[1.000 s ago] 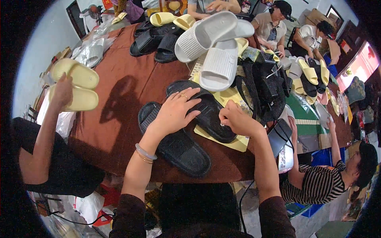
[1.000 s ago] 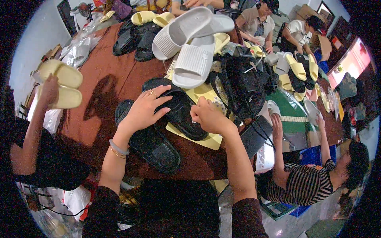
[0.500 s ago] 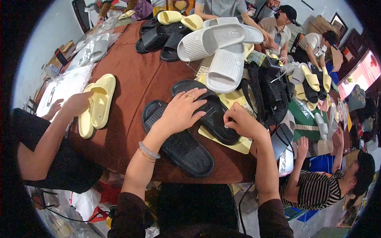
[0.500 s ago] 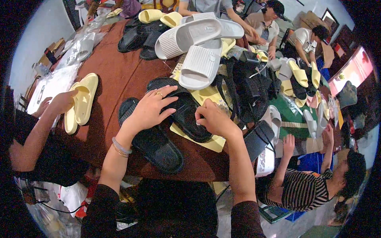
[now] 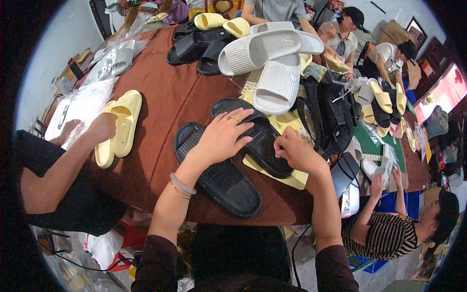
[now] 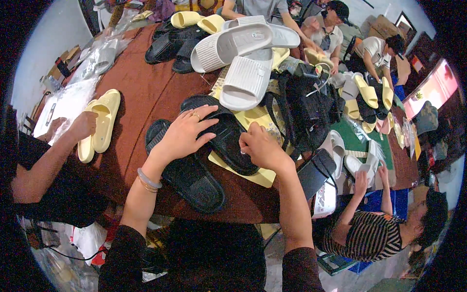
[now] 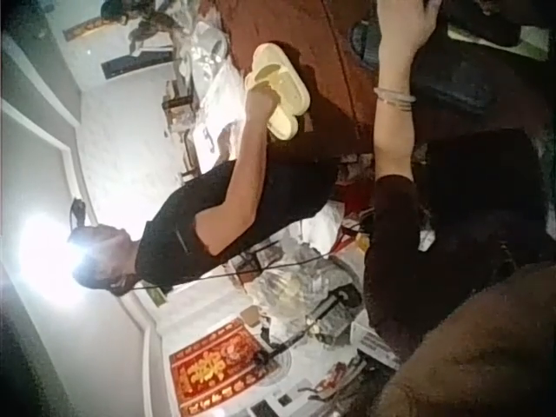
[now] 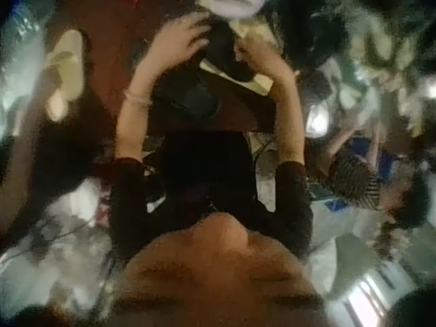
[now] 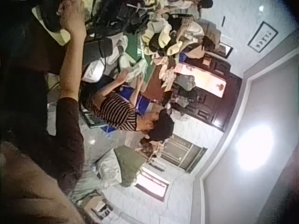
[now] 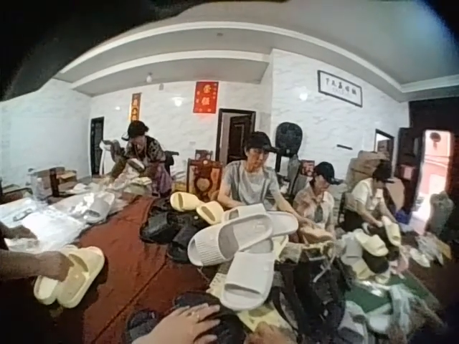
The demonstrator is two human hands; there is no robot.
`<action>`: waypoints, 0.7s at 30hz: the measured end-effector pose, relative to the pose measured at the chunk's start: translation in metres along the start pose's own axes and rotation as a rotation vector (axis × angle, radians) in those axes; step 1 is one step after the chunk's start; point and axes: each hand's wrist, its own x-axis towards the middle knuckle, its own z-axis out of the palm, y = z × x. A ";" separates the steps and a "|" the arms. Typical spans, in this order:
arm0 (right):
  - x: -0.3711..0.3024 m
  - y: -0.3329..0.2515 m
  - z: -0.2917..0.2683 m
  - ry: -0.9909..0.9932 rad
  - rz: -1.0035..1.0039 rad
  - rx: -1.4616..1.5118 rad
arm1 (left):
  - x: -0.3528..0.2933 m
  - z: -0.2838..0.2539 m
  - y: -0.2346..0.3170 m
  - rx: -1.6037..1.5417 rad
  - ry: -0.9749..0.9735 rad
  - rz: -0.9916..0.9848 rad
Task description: Inspecting and pairing foam sandals at a production table.
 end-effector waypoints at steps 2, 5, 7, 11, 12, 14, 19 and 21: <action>0.000 0.005 0.000 0.001 -0.017 0.014 | 0.000 0.001 0.000 0.005 0.004 -0.012; 0.002 0.010 -0.002 -0.069 -0.003 0.101 | -0.001 0.000 0.002 0.033 0.001 -0.064; 0.002 0.013 -0.004 -0.105 -0.060 0.145 | -0.002 -0.001 0.003 0.053 -0.004 -0.099; 0.002 0.013 -0.007 -0.111 -0.078 0.183 | -0.001 -0.002 0.001 0.048 0.004 -0.096; 0.002 0.011 -0.008 -0.121 -0.071 0.185 | -0.001 -0.003 0.001 0.050 0.002 -0.098; 0.003 0.012 -0.008 -0.132 -0.060 0.184 | -0.001 -0.001 0.000 0.047 0.002 -0.098; 0.003 0.016 -0.008 -0.147 -0.069 0.196 | -0.001 -0.001 0.001 0.038 0.017 -0.091; 0.002 0.016 -0.010 -0.156 -0.068 0.204 | -0.001 -0.001 0.001 0.037 0.016 -0.092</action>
